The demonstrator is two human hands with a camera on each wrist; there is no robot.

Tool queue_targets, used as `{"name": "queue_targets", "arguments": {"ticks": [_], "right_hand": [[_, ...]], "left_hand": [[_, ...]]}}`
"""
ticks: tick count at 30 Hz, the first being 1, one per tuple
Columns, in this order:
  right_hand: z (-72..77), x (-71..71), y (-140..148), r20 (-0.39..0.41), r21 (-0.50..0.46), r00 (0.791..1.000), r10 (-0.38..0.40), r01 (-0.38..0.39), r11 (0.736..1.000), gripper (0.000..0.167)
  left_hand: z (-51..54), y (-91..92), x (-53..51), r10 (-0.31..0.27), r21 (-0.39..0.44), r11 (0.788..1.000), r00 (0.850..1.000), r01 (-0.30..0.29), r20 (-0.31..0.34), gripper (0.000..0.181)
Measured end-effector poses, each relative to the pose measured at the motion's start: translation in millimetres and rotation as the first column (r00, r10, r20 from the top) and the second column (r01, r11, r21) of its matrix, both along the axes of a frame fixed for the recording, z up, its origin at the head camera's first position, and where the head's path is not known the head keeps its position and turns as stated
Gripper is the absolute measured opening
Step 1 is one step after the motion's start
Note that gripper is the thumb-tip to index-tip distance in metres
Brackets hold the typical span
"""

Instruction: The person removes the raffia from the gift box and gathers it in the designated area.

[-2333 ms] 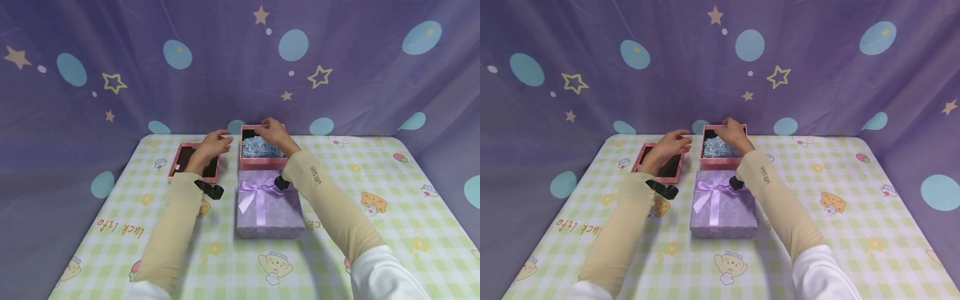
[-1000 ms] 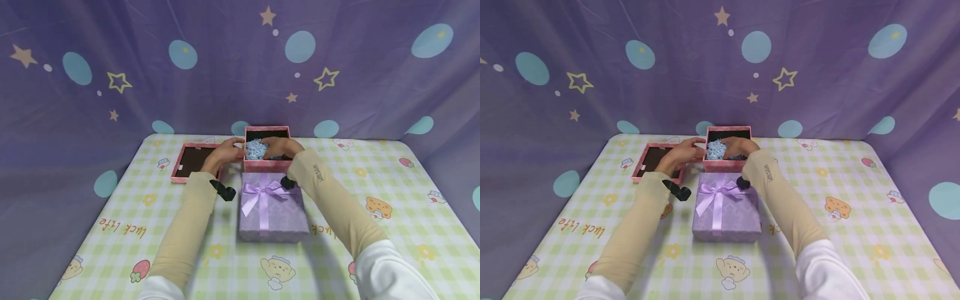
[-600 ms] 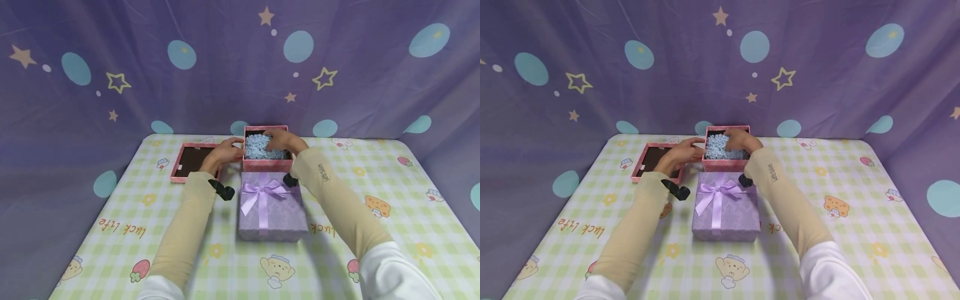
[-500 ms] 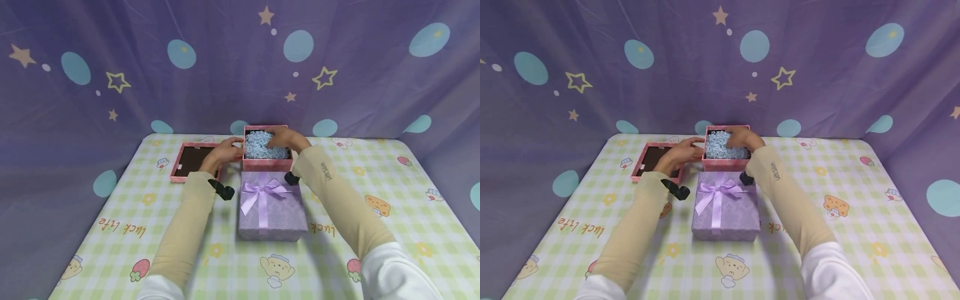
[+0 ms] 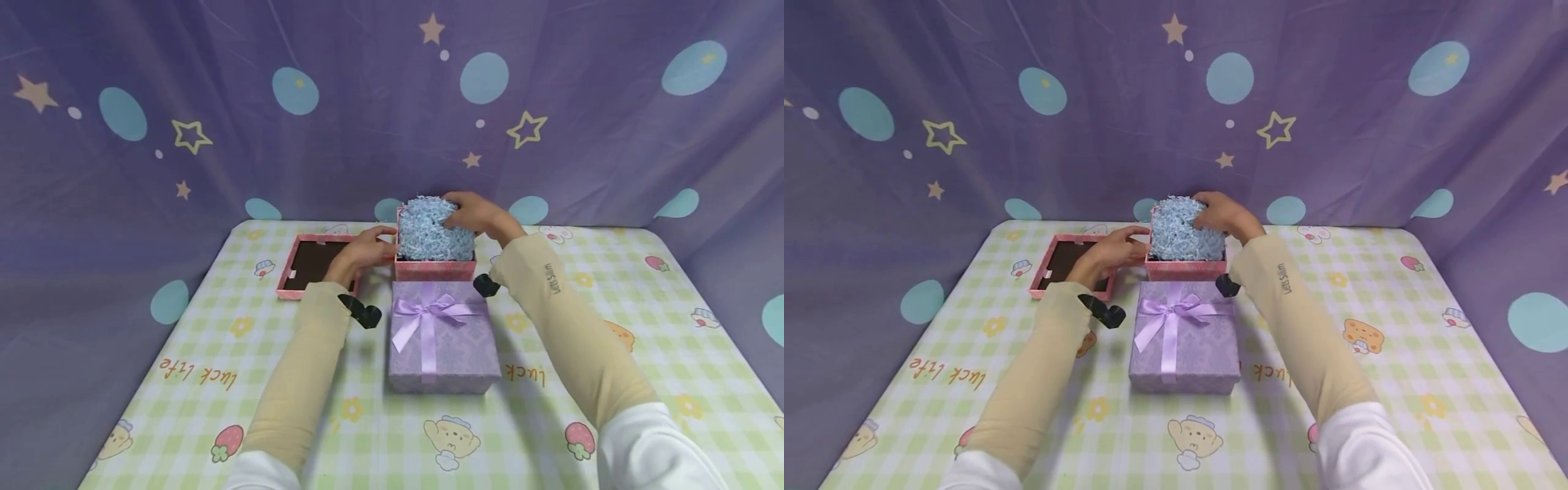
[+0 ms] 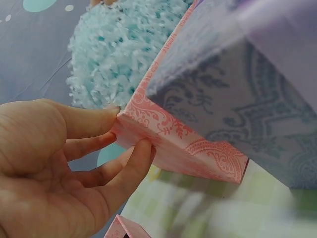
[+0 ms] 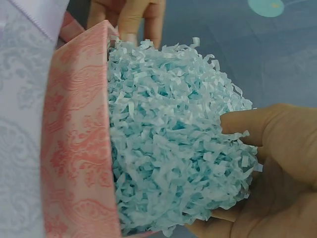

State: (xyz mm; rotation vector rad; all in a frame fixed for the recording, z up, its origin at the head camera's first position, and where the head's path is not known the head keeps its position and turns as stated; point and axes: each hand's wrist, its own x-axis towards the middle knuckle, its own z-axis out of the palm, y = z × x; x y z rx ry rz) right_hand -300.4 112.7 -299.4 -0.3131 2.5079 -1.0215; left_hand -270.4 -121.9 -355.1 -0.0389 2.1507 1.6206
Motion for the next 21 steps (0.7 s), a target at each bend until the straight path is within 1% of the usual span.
{"name": "queue_targets", "arguments": {"ticks": [6, 13, 16, 19, 21], "right_hand": [[9.2, 2.6, 9.1, -0.019, -0.036, 1.0, -0.018, 0.018, 0.999, 0.067], [22.4, 9.0, 24.2, -0.039, -0.095, 0.999, -0.033, 0.029, 0.995, 0.069], [27.9, 11.9, 32.3, -0.032, -0.115, 0.998, -0.049, 0.045, 0.992, 0.07], [34.1, 16.2, 40.9, -0.024, -0.125, 0.998, -0.061, 0.058, 0.99, 0.07], [37.2, 19.0, 47.4, -0.023, -0.13, 0.997, -0.069, 0.065, 0.989, 0.07]], "left_hand": [[-0.9, -0.3, 0.9, -0.002, 0.013, 1.0, 1.0, 0.002, -0.01, 0.054], [-1.5, -1.2, 0.4, 0.005, 0.048, 0.999, 1.0, -0.005, 0.006, 0.055], [-1.7, -1.2, -0.1, 0.011, 0.05, 0.999, 1.0, -0.012, 0.014, 0.055], [-2.5, -0.9, -1.1, 0.002, 0.021, 1.0, 1.0, -0.002, -0.01, 0.054], [-2.8, -0.5, -1.1, 0.003, 0.027, 1.0, 1.0, -0.002, -0.011, 0.054]]}}
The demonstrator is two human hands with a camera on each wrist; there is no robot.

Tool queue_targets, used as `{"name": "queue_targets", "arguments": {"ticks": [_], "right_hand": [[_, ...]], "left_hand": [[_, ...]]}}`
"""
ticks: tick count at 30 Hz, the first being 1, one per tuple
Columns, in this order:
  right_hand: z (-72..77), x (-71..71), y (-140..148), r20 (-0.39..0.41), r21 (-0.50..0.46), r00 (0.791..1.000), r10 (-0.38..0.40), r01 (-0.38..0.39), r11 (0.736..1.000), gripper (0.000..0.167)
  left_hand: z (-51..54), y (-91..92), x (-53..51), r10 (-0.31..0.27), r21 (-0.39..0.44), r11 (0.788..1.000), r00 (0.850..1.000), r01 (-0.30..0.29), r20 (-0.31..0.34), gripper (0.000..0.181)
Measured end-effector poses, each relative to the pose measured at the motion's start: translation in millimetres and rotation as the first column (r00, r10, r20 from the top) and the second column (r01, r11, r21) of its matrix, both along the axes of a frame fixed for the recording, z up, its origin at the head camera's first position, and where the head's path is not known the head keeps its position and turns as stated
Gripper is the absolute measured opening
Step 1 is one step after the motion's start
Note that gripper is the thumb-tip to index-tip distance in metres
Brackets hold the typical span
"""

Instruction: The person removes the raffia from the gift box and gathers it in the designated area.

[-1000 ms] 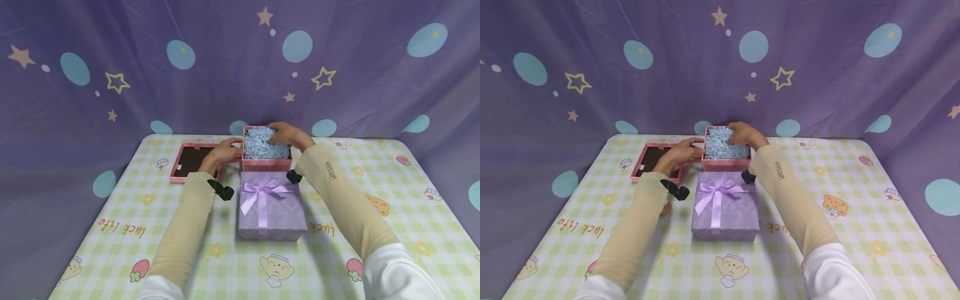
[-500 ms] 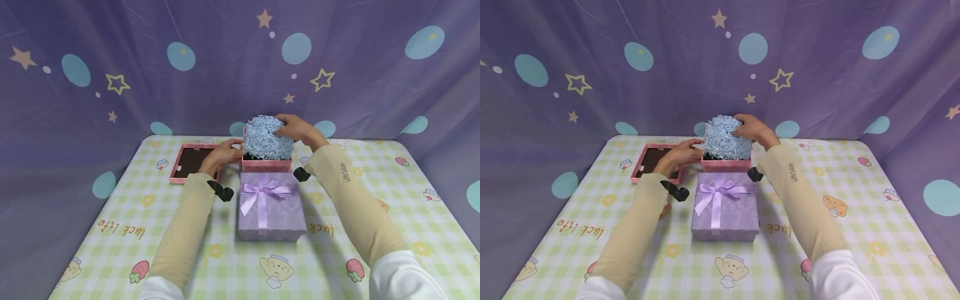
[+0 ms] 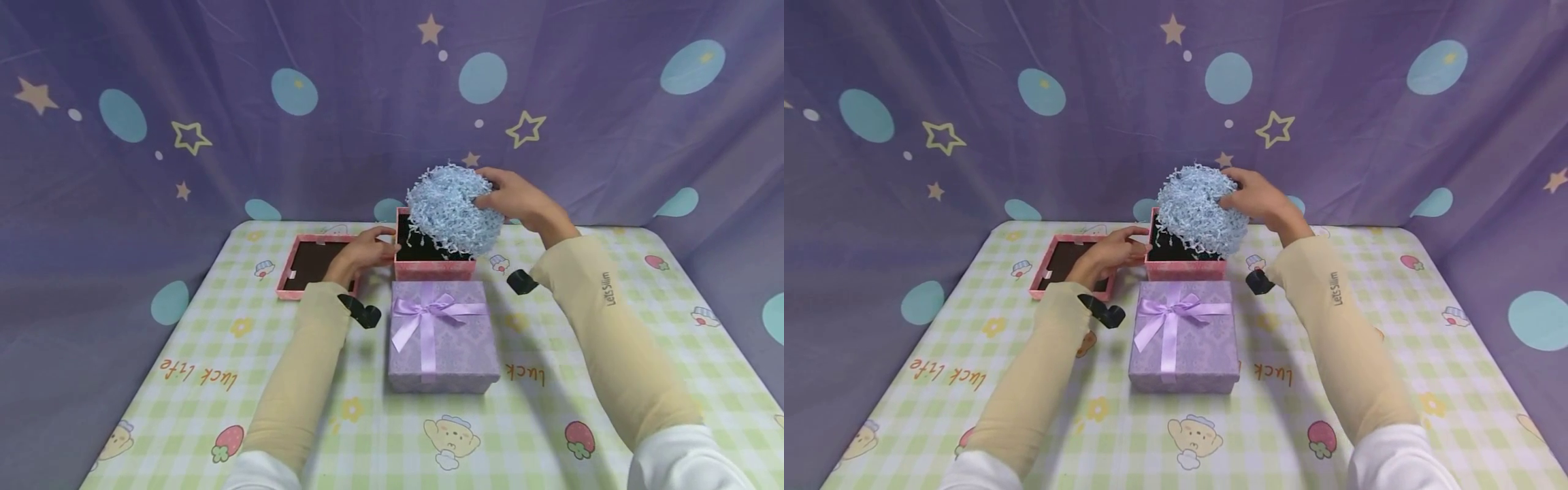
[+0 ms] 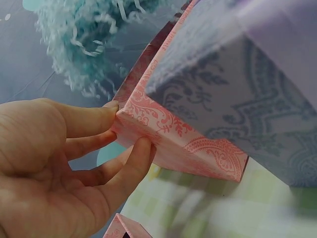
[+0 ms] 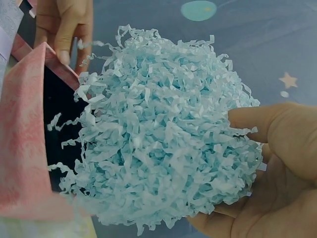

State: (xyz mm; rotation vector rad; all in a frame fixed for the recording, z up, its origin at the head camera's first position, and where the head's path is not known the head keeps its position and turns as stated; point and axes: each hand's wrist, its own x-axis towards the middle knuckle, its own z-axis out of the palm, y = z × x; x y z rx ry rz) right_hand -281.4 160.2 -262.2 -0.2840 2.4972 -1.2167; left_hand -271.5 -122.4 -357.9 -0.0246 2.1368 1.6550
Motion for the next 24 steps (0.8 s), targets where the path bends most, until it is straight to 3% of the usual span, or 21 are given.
{"name": "queue_targets", "arguments": {"ticks": [5, 10, 24], "right_hand": [[3.3, 5.1, 16.8, -0.013, -0.009, 1.0, -0.021, 0.021, 1.0, 0.072], [5.7, 8.6, 34.1, -0.026, -0.015, 0.999, -0.025, 0.025, 1.0, 0.073], [-1.3, 13.5, 82.2, 0.039, -0.016, 0.995, -0.09, 0.09, 0.996, 0.073]], "left_hand": [[0.6, -0.4, 1.2, 0.021, 0.009, 1.0, 0.999, -0.021, 0.032, 0.053], [1.1, -2.1, 2.6, 0.024, -0.037, 0.999, 0.999, -0.023, 0.045, 0.052], [0.8, -1.2, 2.4, 0.013, -0.026, 1.0, 0.999, -0.012, 0.04, 0.054]]}}
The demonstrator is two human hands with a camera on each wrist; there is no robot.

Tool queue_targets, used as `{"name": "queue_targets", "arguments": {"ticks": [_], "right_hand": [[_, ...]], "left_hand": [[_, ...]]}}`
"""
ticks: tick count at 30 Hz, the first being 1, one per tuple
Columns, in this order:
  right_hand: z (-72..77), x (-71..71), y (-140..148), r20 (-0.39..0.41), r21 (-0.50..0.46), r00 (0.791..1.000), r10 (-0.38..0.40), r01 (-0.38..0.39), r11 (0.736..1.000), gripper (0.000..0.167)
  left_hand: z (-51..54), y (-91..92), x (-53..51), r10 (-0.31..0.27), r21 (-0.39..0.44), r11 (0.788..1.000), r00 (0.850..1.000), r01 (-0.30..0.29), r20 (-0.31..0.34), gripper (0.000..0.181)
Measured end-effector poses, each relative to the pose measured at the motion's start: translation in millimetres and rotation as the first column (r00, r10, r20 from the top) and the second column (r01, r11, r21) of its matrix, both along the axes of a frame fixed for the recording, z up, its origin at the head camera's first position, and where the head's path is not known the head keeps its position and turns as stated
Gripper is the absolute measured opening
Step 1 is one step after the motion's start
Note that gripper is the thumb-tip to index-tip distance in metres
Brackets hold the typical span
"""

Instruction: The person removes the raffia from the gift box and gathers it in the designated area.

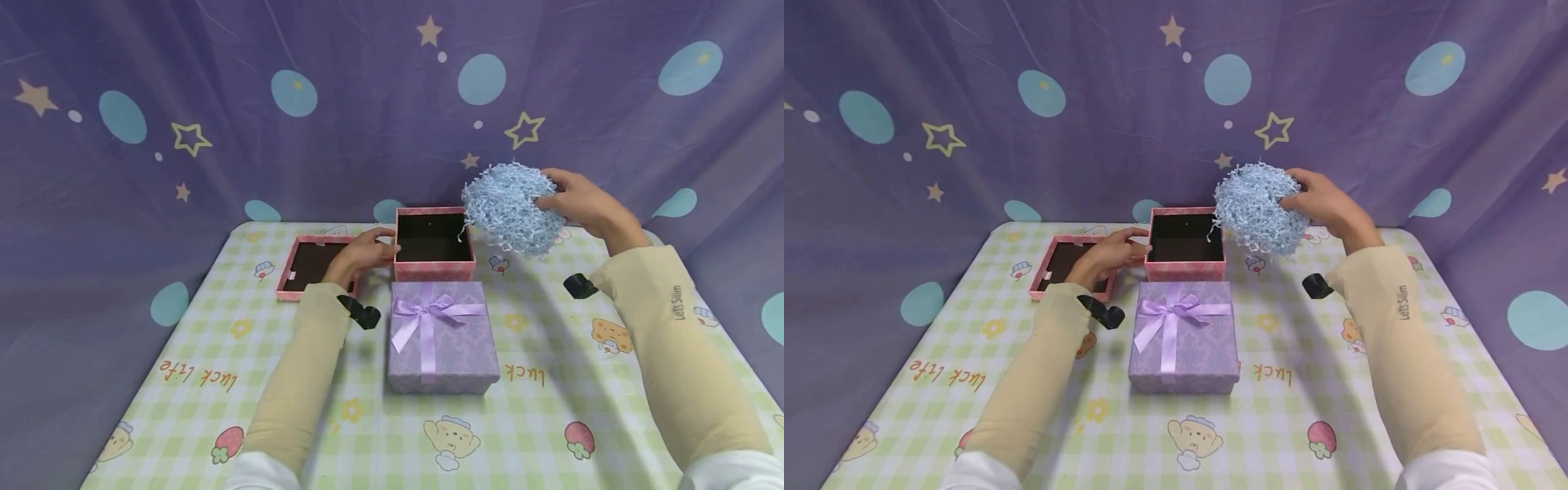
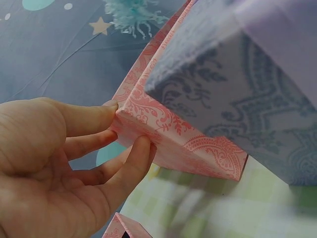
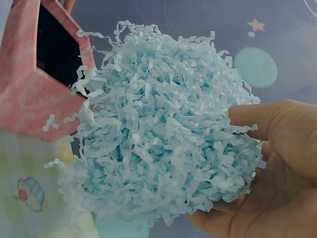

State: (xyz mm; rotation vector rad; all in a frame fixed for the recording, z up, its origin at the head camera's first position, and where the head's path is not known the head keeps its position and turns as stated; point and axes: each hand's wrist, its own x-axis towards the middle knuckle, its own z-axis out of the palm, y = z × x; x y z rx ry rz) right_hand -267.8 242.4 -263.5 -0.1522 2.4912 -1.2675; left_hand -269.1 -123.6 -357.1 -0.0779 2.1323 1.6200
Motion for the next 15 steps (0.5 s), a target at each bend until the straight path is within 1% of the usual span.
{"name": "queue_targets", "arguments": {"ticks": [5, 11, 15], "right_hand": [[-10.6, 0.2, 11.9, 0.008, -0.012, 1.0, 0.002, -0.002, 1.0, 0.069], [-25.2, 1.3, 25.3, 0.024, 0.024, 1.0, -0.009, 0.008, 1.0, 0.072], [-32.0, 3.1, 35.4, 0.039, 0.038, 0.999, -0.014, 0.012, 0.999, 0.076]], "left_hand": [[0.1, -0.3, 0.0, -0.002, 0.012, 1.0, 1.0, 0.002, 0.001, 0.053], [-1.2, -1.0, -1.2, -0.014, 0.02, 1.0, 1.0, 0.014, 0.008, 0.055], [-1.3, -0.7, -1.4, -0.016, 0.03, 0.999, 1.0, 0.015, 0.009, 0.055]]}}
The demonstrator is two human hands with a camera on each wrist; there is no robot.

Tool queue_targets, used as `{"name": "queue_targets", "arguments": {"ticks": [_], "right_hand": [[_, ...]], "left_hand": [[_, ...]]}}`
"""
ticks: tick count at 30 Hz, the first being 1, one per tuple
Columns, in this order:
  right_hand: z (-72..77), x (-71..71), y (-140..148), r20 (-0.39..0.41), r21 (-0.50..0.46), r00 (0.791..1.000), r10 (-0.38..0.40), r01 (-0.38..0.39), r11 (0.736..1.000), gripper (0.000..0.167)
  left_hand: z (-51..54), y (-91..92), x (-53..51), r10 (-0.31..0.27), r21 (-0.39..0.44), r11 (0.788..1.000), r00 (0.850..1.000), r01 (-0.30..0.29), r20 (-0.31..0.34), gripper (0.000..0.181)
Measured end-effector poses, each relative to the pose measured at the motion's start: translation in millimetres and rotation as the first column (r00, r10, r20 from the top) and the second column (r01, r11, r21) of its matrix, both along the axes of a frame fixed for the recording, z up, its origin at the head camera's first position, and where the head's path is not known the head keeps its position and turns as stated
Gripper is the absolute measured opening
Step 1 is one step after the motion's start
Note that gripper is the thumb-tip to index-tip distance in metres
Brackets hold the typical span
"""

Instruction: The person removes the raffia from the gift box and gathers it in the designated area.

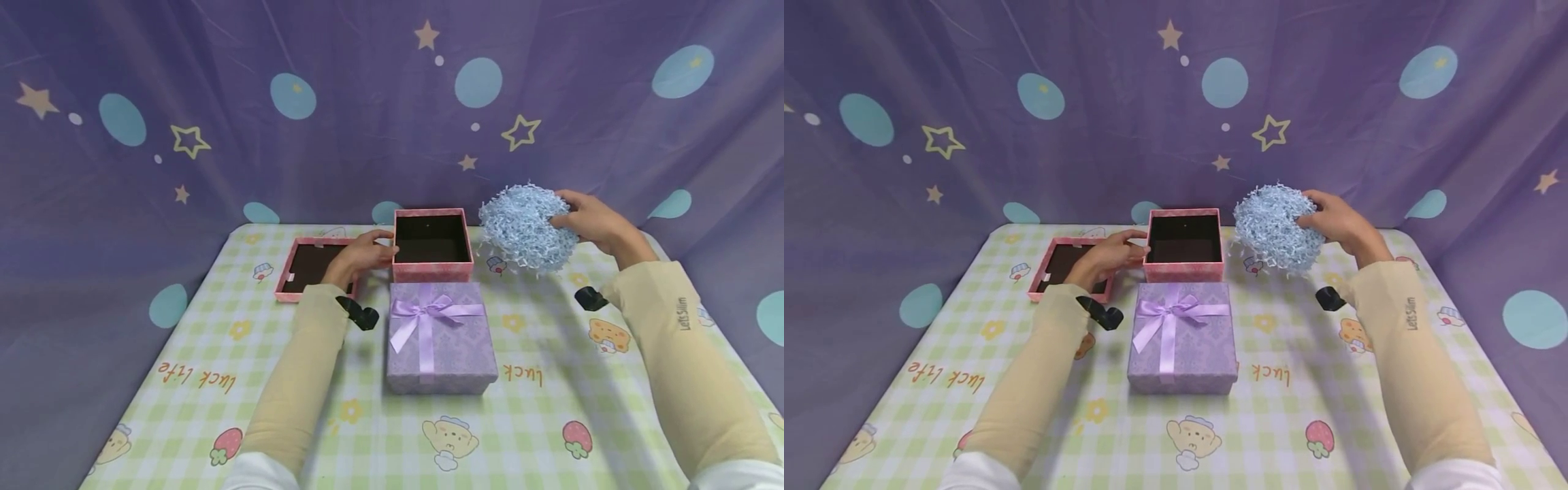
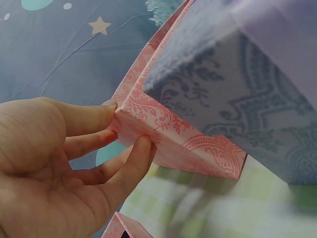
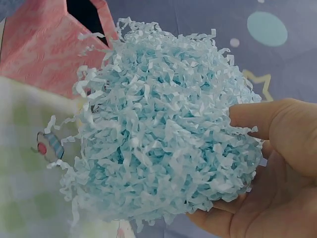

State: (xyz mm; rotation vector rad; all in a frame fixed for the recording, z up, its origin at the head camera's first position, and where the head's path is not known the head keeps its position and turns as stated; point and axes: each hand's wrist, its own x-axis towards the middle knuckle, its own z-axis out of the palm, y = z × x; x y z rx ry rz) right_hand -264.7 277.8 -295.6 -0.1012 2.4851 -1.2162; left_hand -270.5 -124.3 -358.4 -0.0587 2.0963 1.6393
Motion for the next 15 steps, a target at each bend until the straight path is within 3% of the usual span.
{"name": "queue_targets", "arguments": {"ticks": [6, 15], "right_hand": [[-13.4, -0.5, 13.8, -0.001, 0.004, 1.0, -0.011, 0.011, 1.0, 0.075], [-39.5, -1.2, 22.6, 0.013, 0.096, 0.999, -0.03, 0.029, 0.995, 0.075]], "left_hand": [[1.7, 0.5, 1.4, 0.006, -0.006, 1.0, 1.0, -0.007, -0.007, 0.056], [-2.3, 1.0, 0.0, -0.003, 0.034, 0.999, 1.0, 0.003, -0.02, 0.056]]}}
